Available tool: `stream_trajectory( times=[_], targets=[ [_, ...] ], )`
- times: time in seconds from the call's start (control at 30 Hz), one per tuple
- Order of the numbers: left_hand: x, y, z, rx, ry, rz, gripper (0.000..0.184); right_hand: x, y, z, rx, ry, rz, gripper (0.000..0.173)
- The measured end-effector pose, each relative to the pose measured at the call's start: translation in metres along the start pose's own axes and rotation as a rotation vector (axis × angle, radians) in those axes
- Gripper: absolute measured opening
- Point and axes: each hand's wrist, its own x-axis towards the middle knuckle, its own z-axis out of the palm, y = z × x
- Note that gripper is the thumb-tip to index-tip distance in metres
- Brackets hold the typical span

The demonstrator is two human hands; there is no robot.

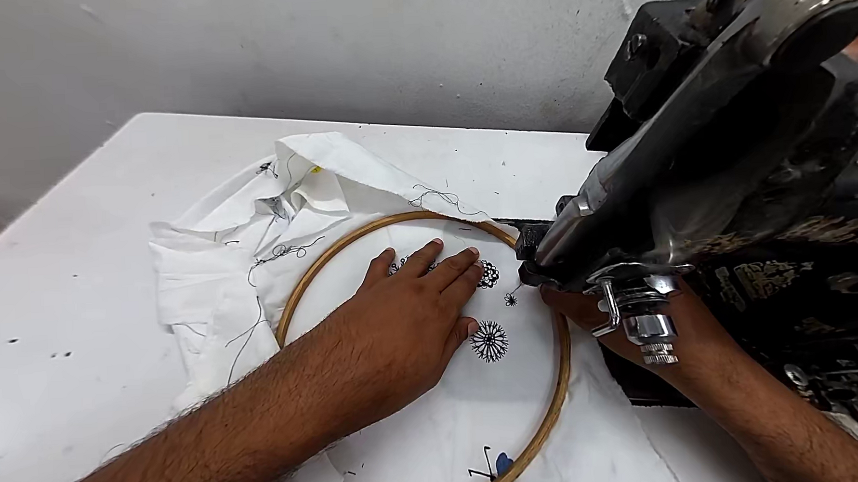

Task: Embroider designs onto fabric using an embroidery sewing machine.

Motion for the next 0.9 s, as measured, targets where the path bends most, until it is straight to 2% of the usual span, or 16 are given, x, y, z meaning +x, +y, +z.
stream_trajectory(
  times=[0.17,0.6,0.9],
  targets=[
    [0.003,-0.001,0.001,-0.002,0.01,-0.012,0.058,-0.001,-0.004,-0.002,-0.018,-0.007,0.066,0.017],
    [0.0,-0.002,-0.002,0.013,-0.022,-0.021,0.058,0.003,0.009,0.008,0.019,-0.01,0.026,0.021],
    [0.003,-0.002,0.001,0.004,0.012,-0.016,0.059,-0.001,-0.002,-0.001,-0.004,0.015,0.011,0.016]
  ],
)
